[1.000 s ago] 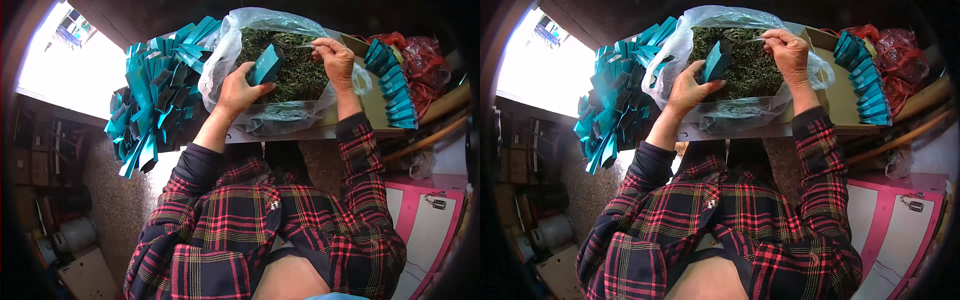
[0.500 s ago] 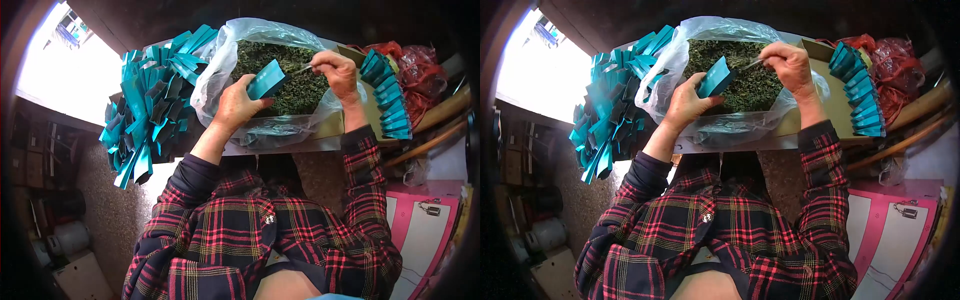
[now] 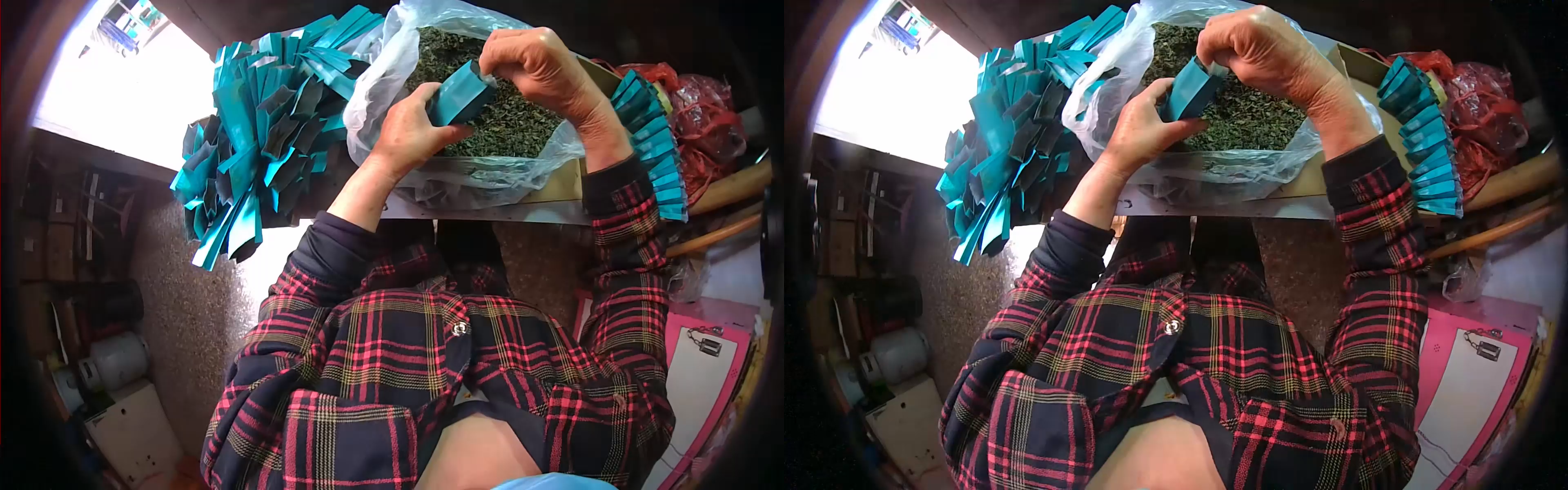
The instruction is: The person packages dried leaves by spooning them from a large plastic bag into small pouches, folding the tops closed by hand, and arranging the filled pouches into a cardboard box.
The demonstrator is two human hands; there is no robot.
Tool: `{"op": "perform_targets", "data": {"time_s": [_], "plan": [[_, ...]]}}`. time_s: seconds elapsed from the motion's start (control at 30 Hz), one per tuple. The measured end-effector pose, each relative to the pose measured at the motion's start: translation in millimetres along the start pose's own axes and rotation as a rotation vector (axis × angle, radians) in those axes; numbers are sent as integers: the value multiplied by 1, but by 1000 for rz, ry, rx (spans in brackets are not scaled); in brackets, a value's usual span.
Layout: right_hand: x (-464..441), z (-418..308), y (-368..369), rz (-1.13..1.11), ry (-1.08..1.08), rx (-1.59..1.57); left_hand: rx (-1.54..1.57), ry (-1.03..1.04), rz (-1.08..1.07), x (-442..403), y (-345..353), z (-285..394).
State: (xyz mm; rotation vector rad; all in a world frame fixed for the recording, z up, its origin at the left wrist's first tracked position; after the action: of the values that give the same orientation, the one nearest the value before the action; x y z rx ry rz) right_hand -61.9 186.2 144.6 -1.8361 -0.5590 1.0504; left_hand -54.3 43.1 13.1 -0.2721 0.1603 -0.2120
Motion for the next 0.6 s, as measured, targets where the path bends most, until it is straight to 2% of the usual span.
{"op": "perform_targets", "data": {"time_s": [0.1, 0.13, 0.37, 0.47, 0.57, 0.6], "plan": [[-12, -12, -15, -89, -13, 99, 24, 30, 13, 2, 1, 0], [-15, -17, -19, -41, -85, 175, 34, 56, 27, 3, 0, 0], [-22, -41, -3, -49, -192, 255, 33, 76, 50, 4, 0, -7], [-25, -42, -20, -31, -154, 329, 47, 86, 64, 5, -2, -8], [-24, -41, -8, 6, -195, 266, 55, 112, 63, 4, -2, -10], [-25, -43, -3, -48, -199, 272, 56, 90, 55, 4, -2, -9]]}}
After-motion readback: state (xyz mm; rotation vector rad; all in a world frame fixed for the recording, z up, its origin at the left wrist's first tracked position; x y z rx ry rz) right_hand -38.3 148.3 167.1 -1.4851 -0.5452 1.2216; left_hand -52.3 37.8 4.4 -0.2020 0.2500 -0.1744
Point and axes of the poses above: each hand's wrist, its own x-axis away from the middle knuckle, its own y-axis out of the palm, z = x × y, the point moved 5 cm from there along -x, towards the middle knuckle, and after that the axes turned 10 degrees about x, right-handed, at the moved point
